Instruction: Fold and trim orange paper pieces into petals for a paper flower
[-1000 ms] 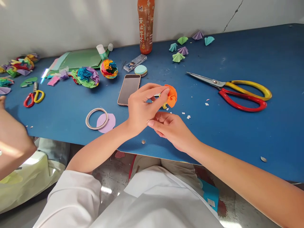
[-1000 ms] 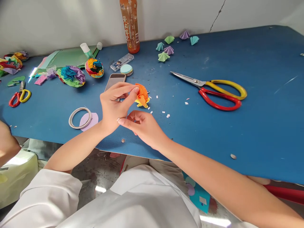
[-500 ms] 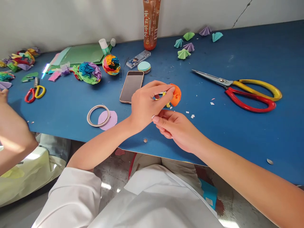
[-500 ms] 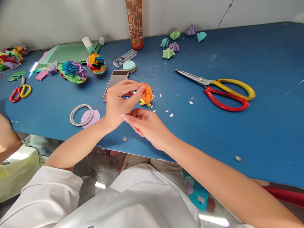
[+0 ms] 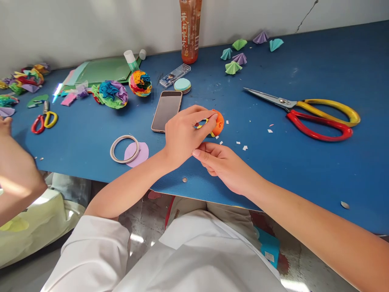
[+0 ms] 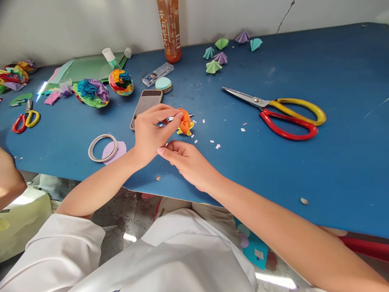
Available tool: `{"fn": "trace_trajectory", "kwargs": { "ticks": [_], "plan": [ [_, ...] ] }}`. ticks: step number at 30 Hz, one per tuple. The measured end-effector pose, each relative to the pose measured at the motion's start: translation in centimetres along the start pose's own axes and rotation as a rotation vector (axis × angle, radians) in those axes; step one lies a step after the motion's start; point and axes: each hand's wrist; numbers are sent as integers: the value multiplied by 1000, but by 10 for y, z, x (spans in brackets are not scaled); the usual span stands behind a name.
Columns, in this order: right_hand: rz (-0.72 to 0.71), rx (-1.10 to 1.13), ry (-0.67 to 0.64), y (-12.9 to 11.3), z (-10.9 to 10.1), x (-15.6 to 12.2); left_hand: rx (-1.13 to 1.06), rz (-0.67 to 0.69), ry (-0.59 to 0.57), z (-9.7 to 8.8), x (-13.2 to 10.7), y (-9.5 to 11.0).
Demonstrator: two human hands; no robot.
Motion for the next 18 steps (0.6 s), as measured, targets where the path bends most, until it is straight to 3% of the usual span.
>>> {"fn": "trace_trajectory", "kwargs": {
  "ticks": [7,13,16,18],
  "plan": [
    [-1,-95,59,2,-3,3,-12,-22,11,1,-1,4],
    [-61,-273,4,-8,-2,-4,-243,-106,-65,-3,3,9],
    [-175,-463,-29,-25,-9,-23,-386,-91,-103,-5,4,11],
    [-326,-566,-5,-39,-20,-36,-441,-48,-142,-6,3,13]
  ]
}}
Point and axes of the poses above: each hand's wrist, its own x-axis towards the middle knuckle, its own z-axis out of the palm, y = z × x, and after that the axes turned 8 degrees about -z, right-handed
